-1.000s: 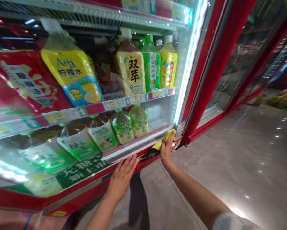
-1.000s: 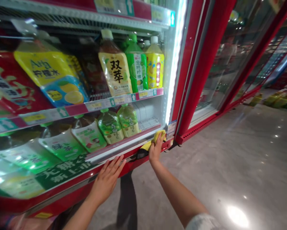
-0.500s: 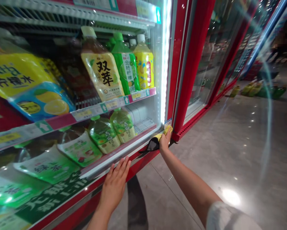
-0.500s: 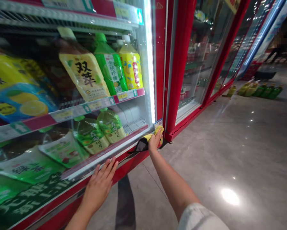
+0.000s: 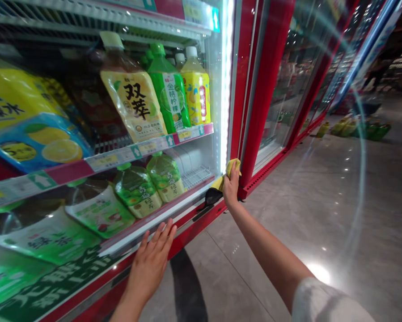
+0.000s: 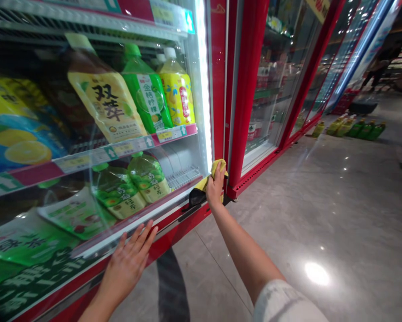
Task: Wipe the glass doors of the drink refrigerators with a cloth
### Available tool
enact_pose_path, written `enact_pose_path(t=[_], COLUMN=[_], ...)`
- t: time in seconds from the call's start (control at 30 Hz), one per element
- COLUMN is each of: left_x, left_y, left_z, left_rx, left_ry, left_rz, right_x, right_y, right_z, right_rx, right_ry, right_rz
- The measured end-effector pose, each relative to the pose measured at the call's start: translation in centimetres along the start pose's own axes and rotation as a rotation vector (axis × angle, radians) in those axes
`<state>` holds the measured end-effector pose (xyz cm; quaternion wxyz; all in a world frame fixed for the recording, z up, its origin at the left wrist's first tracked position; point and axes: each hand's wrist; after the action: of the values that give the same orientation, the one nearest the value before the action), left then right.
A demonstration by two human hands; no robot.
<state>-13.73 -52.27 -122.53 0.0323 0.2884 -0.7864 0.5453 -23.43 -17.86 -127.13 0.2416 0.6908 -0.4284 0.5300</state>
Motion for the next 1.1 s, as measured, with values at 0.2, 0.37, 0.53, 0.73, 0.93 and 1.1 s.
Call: enact_pose_path(t=[0.2, 0.37, 0.53, 0.73, 0.93, 1.1], left_x=[0.1, 0.0, 0.2, 0.3, 0.3, 0.1], left_y=[-0.1, -0.8, -1.2, -1.5, -2.0, -2.5], left_z=[-0.2, 0.3, 0.9, 1.5, 2.2, 2.6], left_rx=[0.0, 0.017, 0.024, 0.044, 0.069, 0.088], left_ry=[-0.019, -0.047, -0.046, -0.042, -0.045, -0.045], left_rz=[-0.01, -0.027, -0.024, -0.056, -0.077, -0.085], right_x=[-0.8, 0.8, 2.0, 1.8, 4.6, 2.2], right_y=[-0.4, -0.1, 0.4, -0.5, 1.0, -0.2], right_z=[2.9, 2.7, 6.5, 5.1, 8.7, 10.2], right_rx=[0.115, 0.016, 0.234, 0.105, 0.214, 0.294], right_ry=[-0.082, -0.039, -0.25, -0.098, -0.343, -0.505], right_rz=[0.053, 0.023, 0.047, 0.003, 0.068, 0.136])
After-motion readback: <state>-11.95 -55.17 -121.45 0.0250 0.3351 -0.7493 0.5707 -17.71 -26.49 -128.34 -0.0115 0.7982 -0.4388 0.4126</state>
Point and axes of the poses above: each hand's wrist, its own z-axis away from the middle knuckle, its own y-axis out of the palm, x = y × z, and after that the axes turned 15 degrees about y, right-handed
